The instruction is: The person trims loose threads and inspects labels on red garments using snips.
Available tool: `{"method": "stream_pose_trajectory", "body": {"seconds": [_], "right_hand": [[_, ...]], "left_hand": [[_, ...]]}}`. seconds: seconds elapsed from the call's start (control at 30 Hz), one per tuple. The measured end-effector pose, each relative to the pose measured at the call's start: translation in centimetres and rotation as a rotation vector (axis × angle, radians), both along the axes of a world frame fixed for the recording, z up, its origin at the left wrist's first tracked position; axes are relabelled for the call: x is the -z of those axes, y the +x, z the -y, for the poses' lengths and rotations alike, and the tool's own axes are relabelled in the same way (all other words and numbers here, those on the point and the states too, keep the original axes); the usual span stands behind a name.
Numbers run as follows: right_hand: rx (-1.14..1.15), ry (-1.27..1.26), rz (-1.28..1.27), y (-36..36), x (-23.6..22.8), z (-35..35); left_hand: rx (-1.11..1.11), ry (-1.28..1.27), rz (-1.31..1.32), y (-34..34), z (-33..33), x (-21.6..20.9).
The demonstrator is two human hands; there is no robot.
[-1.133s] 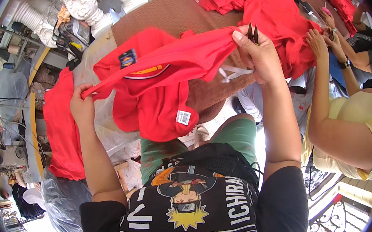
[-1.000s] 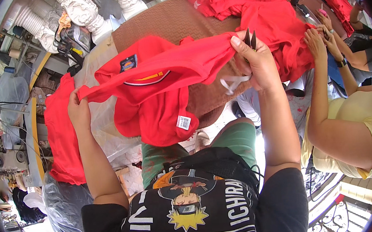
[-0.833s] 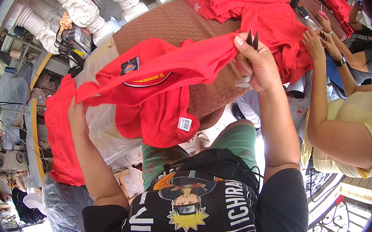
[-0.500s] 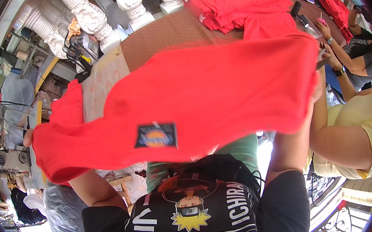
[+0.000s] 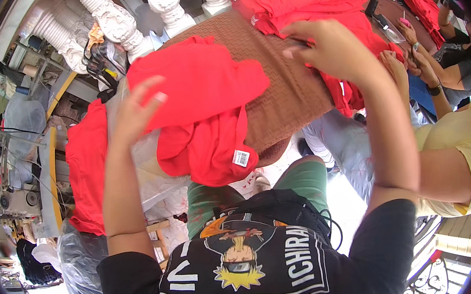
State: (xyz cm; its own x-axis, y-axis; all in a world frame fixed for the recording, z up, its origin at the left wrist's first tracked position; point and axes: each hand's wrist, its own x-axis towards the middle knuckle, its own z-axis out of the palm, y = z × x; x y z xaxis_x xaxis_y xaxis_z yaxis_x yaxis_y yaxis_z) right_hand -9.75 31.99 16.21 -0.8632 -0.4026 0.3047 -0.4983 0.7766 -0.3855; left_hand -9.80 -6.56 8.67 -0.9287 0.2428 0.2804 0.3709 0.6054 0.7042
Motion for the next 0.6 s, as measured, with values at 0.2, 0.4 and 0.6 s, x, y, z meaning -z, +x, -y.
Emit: {"method": "stream_pose_trajectory", "body": {"seconds": [0.2, 0.4, 0.6], "right_hand": [[0.121, -0.356, 0.242, 1.6, 9.5, -2.8], [0.126, -0.368, 0.364, 1.5, 9.8, -1.0], [0.083, -0.192, 0.071, -1.3, 15.7, 0.9]], "left_hand": [[0.197, -0.159, 0.052, 3.8, -10.1, 8.0], [-0.126, -0.29, 0.088, 2.8, -13.7, 10.3], [0.028, 0.071, 0.256, 1.7, -12.5, 8.7]]}}
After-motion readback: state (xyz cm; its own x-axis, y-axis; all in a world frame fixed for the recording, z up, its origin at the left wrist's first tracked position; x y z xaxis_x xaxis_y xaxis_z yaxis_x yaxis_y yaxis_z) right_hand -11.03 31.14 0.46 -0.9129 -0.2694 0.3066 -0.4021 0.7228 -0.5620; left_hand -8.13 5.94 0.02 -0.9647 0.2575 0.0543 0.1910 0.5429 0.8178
